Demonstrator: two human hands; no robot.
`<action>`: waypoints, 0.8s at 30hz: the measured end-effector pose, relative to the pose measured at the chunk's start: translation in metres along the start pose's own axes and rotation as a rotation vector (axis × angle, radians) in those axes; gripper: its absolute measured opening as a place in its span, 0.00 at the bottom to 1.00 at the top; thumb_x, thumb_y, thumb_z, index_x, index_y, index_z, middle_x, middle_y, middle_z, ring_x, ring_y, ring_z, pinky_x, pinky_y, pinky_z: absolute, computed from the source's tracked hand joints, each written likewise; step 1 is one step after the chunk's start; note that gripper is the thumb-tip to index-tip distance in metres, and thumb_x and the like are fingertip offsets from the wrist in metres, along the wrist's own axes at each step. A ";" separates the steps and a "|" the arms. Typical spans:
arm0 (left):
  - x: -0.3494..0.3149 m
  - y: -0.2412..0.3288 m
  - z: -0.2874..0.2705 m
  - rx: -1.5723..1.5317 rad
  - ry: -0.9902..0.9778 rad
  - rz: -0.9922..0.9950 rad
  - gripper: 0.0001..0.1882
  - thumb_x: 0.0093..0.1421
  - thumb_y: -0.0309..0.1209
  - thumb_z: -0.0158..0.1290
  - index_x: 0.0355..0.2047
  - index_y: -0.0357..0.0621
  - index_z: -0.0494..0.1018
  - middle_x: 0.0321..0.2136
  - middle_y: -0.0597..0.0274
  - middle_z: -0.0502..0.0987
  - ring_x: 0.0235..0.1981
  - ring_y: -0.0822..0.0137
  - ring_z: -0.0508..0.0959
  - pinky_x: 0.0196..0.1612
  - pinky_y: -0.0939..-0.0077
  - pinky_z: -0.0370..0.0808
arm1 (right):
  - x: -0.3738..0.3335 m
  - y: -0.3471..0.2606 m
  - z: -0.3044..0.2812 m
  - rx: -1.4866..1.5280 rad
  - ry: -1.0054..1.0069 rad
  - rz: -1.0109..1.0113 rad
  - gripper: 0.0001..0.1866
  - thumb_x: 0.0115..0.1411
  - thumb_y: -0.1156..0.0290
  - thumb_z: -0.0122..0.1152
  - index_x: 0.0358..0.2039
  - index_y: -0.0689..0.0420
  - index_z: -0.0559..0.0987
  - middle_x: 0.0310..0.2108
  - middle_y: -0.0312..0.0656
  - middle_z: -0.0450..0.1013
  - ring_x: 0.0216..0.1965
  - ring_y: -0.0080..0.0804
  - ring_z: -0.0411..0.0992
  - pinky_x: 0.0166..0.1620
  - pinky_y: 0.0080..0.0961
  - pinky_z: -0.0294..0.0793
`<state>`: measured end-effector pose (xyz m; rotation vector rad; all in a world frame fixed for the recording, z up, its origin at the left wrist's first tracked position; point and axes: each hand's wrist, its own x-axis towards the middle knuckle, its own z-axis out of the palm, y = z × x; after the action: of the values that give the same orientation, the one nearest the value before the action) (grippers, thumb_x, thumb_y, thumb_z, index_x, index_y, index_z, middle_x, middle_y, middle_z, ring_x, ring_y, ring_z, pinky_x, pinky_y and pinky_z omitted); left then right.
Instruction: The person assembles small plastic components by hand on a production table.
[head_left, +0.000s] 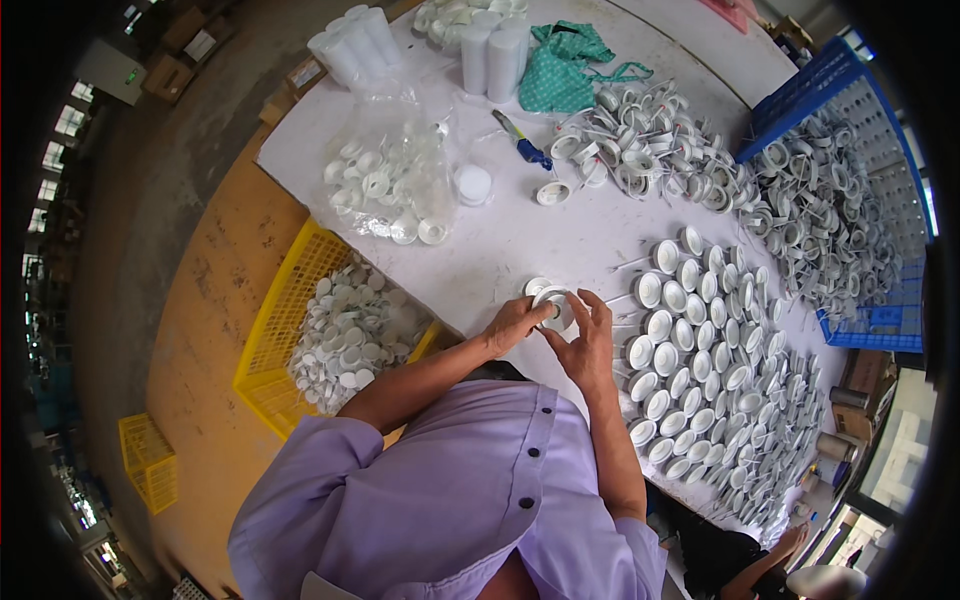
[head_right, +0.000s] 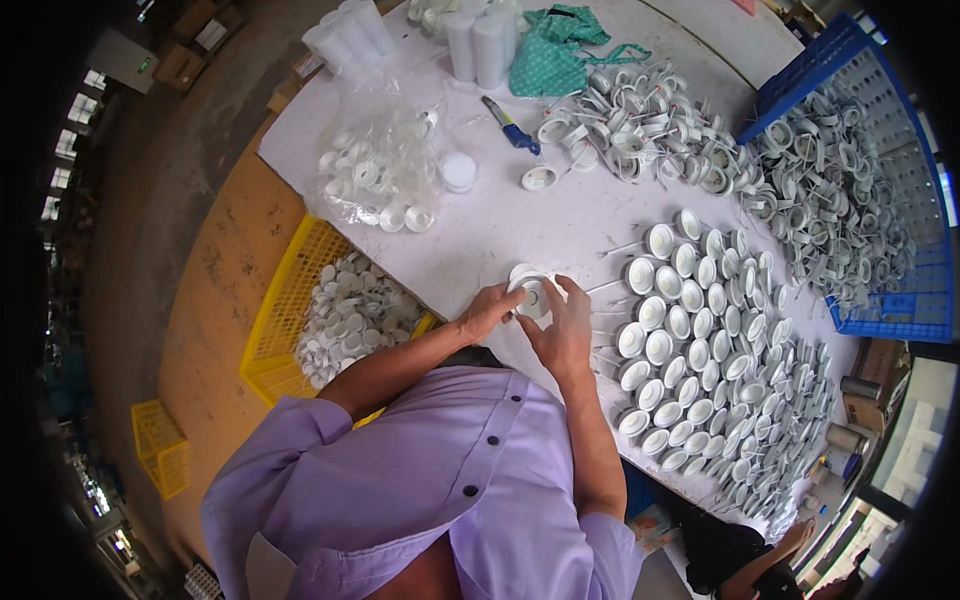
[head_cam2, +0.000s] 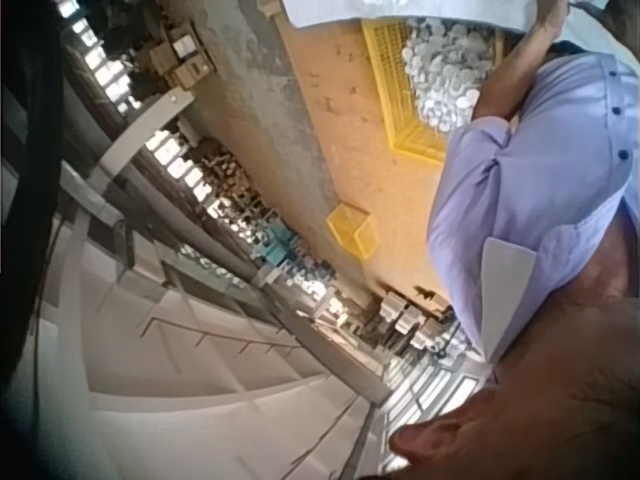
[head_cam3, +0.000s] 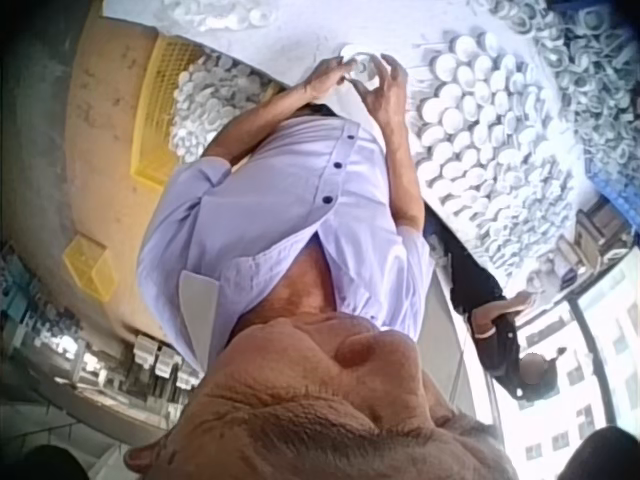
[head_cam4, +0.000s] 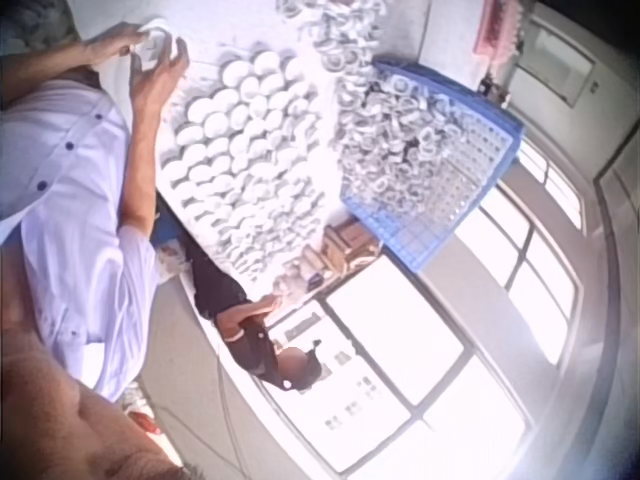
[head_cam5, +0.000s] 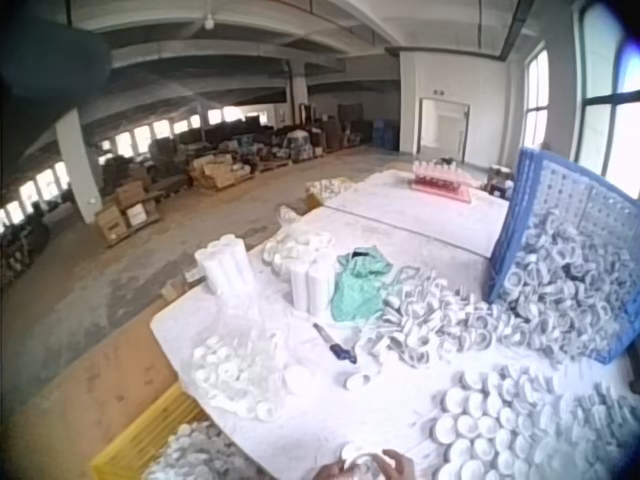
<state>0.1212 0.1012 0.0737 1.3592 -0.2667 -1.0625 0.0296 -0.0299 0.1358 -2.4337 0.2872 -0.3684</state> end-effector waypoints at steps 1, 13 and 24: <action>-0.002 0.003 0.001 0.036 0.008 0.017 0.21 0.60 0.44 0.48 0.44 0.40 0.71 0.27 0.70 0.70 0.25 0.79 0.66 0.26 0.83 0.64 | 0.002 -0.002 0.000 0.001 -0.002 0.002 0.35 0.38 0.69 0.74 0.48 0.62 0.71 0.50 0.53 0.64 0.49 0.49 0.64 0.50 0.38 0.66; -0.003 0.002 0.004 0.022 -0.068 0.107 0.17 0.55 0.29 0.52 0.46 0.37 0.70 0.33 0.66 0.74 0.32 0.77 0.70 0.34 0.81 0.69 | -0.017 0.044 0.018 0.410 0.056 0.349 0.19 0.55 0.71 0.61 0.45 0.66 0.74 0.30 0.42 0.76 0.25 0.21 0.72 0.30 0.16 0.72; 0.000 -0.007 0.004 0.008 -0.106 0.057 0.17 0.56 0.28 0.49 0.45 0.36 0.70 0.36 0.64 0.74 0.37 0.75 0.72 0.41 0.79 0.70 | -0.013 0.029 0.018 0.508 0.006 0.635 0.19 0.53 0.65 0.59 0.40 0.67 0.76 0.22 0.45 0.75 0.24 0.26 0.73 0.30 0.22 0.71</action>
<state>0.1152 0.0996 0.0689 1.2973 -0.3859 -1.0884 0.0203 -0.0380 0.1017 -1.7315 0.8293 -0.1368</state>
